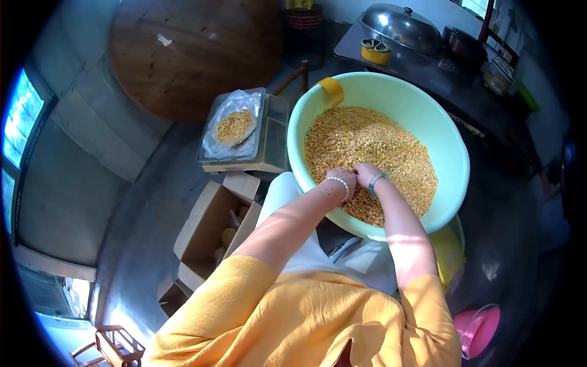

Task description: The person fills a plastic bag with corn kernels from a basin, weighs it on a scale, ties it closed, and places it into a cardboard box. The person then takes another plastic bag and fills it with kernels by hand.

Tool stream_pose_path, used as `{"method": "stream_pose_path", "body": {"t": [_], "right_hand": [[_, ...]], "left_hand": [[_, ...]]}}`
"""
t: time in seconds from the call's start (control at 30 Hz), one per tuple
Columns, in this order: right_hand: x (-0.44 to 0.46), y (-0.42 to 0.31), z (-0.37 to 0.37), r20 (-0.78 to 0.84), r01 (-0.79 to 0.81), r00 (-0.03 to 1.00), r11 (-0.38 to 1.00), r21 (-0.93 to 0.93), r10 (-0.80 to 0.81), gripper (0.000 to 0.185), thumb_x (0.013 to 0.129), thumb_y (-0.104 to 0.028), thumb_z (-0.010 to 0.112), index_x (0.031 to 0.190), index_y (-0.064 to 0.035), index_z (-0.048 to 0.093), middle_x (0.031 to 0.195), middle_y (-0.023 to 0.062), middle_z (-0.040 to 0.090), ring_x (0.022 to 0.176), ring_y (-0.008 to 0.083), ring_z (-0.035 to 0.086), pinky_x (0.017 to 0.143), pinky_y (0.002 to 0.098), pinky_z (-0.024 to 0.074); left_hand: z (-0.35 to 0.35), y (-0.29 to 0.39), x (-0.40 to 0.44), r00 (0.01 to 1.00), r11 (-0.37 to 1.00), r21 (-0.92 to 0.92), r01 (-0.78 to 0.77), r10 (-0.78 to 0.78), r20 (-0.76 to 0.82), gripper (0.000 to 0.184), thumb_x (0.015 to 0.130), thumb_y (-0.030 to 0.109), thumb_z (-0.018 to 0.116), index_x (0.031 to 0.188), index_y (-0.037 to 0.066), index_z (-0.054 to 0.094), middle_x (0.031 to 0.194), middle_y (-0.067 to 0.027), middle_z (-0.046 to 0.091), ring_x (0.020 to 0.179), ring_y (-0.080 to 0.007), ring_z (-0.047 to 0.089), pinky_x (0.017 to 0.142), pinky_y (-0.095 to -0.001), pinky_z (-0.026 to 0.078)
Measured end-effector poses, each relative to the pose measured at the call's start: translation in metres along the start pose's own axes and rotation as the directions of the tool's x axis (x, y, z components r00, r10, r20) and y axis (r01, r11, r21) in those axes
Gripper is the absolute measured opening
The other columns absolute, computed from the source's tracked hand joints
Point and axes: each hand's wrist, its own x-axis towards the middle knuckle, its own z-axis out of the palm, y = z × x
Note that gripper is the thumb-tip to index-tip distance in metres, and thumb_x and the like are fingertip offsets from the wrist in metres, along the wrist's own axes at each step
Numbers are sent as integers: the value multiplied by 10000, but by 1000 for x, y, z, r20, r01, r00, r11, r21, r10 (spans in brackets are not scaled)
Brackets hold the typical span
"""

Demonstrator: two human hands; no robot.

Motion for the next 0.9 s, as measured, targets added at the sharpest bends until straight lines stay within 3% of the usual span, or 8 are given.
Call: {"method": "stream_pose_path", "body": {"t": [0.1, 0.13, 0.37, 0.57, 0.67, 0.9], "right_hand": [[1, -1, 4, 18, -17, 1000, 998, -63, 18, 207, 813, -186, 502, 923, -70, 634, 979, 182, 613, 920, 324, 586, 813, 390, 459], [-4, -4, 1, -1, -8, 1000, 998, -66, 8, 209, 819, -181, 487, 930, -82, 635, 986, 181, 612, 934, 325, 583, 825, 394, 456], [2, 2, 10, -31, 27, 999, 996, -82, -30, 173, 777, -130, 533, 914, -94, 633, 970, 180, 615, 923, 331, 583, 819, 395, 463], [2, 3, 8, -61, 66, 996, 996, -67, -70, 146, 733, -110, 579, 863, -85, 640, 934, 187, 620, 889, 339, 588, 808, 398, 469], [-1, -2, 4, -35, 71, 997, 994, -82, -74, 174, 738, -36, 554, 880, -68, 650, 974, 195, 611, 920, 327, 588, 821, 381, 471], [-6, -6, 1, -55, 71, 996, 997, -43, -73, 145, 735, -111, 575, 855, -81, 651, 922, 193, 622, 882, 338, 594, 802, 393, 470]], "left_hand": [[2, -1, 3, 999, 1000, -10, -15, 14, -43, 337, 768, 205, 562, 1080, 81, 595, 1092, -109, 598, 1040, -254, 558, 847, -388, 463], [3, -1, 0, 993, 1000, 14, -22, 24, -119, 273, 760, 208, 569, 985, 72, 641, 1011, -111, 635, 965, -253, 597, 813, -372, 486], [9, -5, 8, 993, 999, -35, -16, 12, -116, 253, 745, 220, 596, 945, 77, 651, 985, -115, 638, 951, -256, 599, 815, -345, 483], [-2, -5, -2, 985, 999, -22, -47, 43, -168, 203, 719, 148, 617, 904, 77, 655, 948, -113, 641, 928, -258, 603, 807, -344, 483], [5, -7, 4, 972, 997, -49, -51, 39, -232, 172, 714, 101, 604, 874, 70, 658, 928, -124, 643, 913, -261, 605, 797, -347, 485], [10, -11, 10, 971, 994, -87, -61, 39, -235, 147, 706, 87, 604, 839, 59, 660, 907, -136, 646, 874, -278, 616, 771, -346, 499]]}}
